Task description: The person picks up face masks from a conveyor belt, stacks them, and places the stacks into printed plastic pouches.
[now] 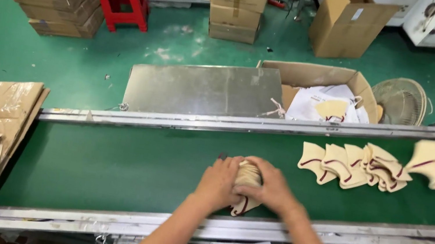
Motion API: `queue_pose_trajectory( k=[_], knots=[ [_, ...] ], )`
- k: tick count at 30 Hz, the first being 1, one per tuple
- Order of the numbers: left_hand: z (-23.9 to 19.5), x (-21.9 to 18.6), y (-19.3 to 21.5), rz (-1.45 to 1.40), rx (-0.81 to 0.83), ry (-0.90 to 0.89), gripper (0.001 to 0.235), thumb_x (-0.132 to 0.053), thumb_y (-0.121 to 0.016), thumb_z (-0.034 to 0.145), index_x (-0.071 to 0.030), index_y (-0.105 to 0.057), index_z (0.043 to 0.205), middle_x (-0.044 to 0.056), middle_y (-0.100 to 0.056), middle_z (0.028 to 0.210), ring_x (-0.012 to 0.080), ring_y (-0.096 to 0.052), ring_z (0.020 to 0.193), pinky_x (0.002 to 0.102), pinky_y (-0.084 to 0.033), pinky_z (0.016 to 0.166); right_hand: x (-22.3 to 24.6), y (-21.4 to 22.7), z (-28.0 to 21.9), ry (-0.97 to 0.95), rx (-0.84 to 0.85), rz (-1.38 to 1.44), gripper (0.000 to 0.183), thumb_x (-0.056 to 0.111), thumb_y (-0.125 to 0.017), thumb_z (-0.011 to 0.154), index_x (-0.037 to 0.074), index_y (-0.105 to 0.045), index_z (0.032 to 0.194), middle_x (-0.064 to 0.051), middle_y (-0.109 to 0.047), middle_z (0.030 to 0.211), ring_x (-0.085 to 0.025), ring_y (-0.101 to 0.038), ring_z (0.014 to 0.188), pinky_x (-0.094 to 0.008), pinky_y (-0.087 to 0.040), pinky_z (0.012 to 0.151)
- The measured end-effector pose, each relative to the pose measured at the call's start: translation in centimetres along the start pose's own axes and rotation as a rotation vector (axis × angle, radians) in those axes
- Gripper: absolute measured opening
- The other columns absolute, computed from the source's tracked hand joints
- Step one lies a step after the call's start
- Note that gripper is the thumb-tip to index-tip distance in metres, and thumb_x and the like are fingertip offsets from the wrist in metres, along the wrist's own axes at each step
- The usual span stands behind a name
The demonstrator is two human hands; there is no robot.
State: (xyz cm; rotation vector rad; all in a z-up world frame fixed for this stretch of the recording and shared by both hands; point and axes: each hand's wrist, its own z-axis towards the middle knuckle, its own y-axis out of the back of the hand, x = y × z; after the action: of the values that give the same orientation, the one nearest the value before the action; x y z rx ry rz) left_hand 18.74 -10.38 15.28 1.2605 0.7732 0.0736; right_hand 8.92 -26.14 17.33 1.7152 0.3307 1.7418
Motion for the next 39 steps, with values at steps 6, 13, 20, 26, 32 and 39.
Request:
queue_pose_trajectory(
  k=[6,13,20,26,32,39],
  knots=[
    [-2.0,-0.2,4.1,0.030,0.098,0.177,0.100,-0.020,-0.094,0.055,-0.014,-0.042,0.140,0.013,-0.054,0.134,0.0369,-0.051,0.120,0.057,-0.044,0.088,-0.3,-4.8,-0.4,0.135,-0.012,0.080,0.077,0.039,-0.085,0.074,0.006,-0.053,0.135,-0.014,-0.062,0.129,-0.030,-0.059,0.120,-0.039,-0.047,0.100],
    [-3.4,3.0,4.4,-0.316,-0.008,0.055,0.074,-0.021,-0.093,0.063,-0.011,-0.051,0.124,0.011,-0.068,0.112,0.0306,-0.064,0.105,0.040,-0.053,0.087,0.8,-1.6,1.5,0.101,0.196,-0.143,0.035,0.036,-0.073,0.093,0.009,-0.069,0.114,-0.013,-0.068,0.114,-0.026,-0.067,0.108,-0.033,-0.055,0.095],
    [-8.2,9.0,3.3,-0.823,-0.538,0.312,0.056,-0.020,-0.082,0.083,-0.007,-0.056,0.130,0.004,-0.068,0.102,0.0085,-0.064,0.080,0.023,-0.053,0.066,3.3,2.0,3.4,-0.002,0.088,0.163,0.036,0.028,-0.068,0.094,0.005,-0.069,0.122,-0.014,-0.071,0.119,-0.028,-0.067,0.106,-0.035,-0.053,0.093],
    [-11.3,11.9,0.2,-0.865,-0.546,0.464,0.047,-0.025,-0.080,0.091,-0.003,-0.065,0.130,0.008,-0.071,0.101,0.0111,-0.062,0.080,0.025,-0.053,0.070,3.3,-1.0,3.6,-0.031,0.151,-0.523,0.033,0.037,-0.069,0.094,0.007,-0.068,0.109,-0.012,-0.069,0.113,-0.030,-0.067,0.105,-0.040,-0.054,0.088],
    [-10.2,3.3,7.0,-0.635,-0.297,-0.016,0.096,-0.028,-0.091,0.068,-0.005,-0.041,0.147,0.016,-0.052,0.145,0.0299,-0.048,0.135,0.041,-0.039,0.109,8.8,-3.6,0.4,0.381,0.111,-0.635,0.039,0.041,-0.077,0.078,0.011,-0.068,0.102,-0.011,-0.066,0.102,-0.033,-0.067,0.094,-0.046,-0.054,0.071],
    [-8.3,1.9,2.1,-0.136,-0.230,-0.050,0.086,-0.028,-0.091,0.061,-0.015,-0.051,0.136,0.012,-0.063,0.135,0.0344,-0.055,0.131,0.054,-0.040,0.108,2.4,-4.9,-1.7,-0.019,0.208,0.222,0.072,0.026,-0.093,0.061,0.013,-0.058,0.123,-0.001,-0.071,0.105,-0.012,-0.068,0.096,-0.030,-0.055,0.085]
  ],
)
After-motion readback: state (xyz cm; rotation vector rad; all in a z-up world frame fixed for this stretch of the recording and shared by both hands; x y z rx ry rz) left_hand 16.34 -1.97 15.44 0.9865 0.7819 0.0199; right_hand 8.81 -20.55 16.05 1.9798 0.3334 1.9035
